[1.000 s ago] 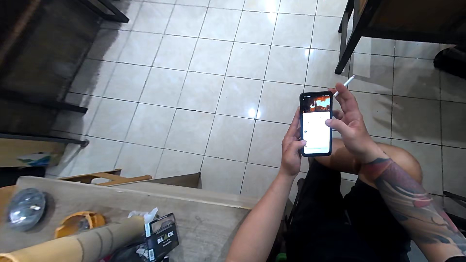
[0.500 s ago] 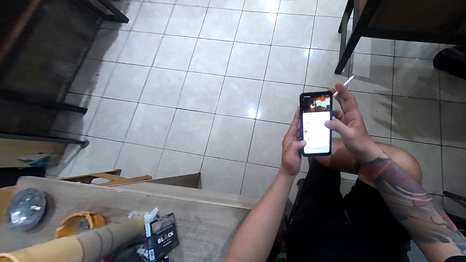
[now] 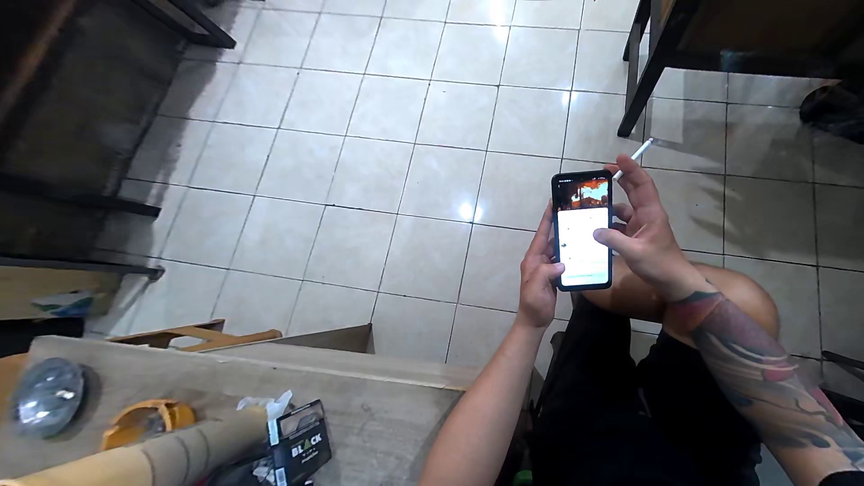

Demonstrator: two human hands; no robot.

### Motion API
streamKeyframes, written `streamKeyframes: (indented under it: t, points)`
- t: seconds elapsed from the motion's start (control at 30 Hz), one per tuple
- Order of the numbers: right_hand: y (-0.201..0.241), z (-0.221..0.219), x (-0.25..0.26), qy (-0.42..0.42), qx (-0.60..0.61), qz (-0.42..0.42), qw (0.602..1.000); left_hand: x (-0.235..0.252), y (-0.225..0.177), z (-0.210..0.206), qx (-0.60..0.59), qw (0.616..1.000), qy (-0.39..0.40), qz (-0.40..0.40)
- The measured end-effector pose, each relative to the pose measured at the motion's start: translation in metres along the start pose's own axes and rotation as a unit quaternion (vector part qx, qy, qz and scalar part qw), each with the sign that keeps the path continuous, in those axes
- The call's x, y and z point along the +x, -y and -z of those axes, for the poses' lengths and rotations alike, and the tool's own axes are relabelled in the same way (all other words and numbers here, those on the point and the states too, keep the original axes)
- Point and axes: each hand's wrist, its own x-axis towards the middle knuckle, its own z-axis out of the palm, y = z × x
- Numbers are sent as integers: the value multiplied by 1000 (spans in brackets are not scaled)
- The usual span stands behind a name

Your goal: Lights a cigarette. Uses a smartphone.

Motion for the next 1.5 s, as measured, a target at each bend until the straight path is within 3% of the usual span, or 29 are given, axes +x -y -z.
streamKeyframes:
  t: [0.23,0.8,1.0,1.3,1.5]
  points:
    - [-1,0,1,-29,-13,-2,999,0,1,0,-6,1000,0,7]
    - [-4,2,1,-9,-19,19,1000,-1,2,0,-8,1000,-22,-10]
    - [-2,6,3,-13,-36,59,998,0,2,1,9,999,-24,-23]
    - [2,16,1,-41,-99,193,975,1,4,4,-8,998,-59,-34]
    - [14,-2,-49,-40,6,205,978,2,3,6,-23,995,-89,-31]
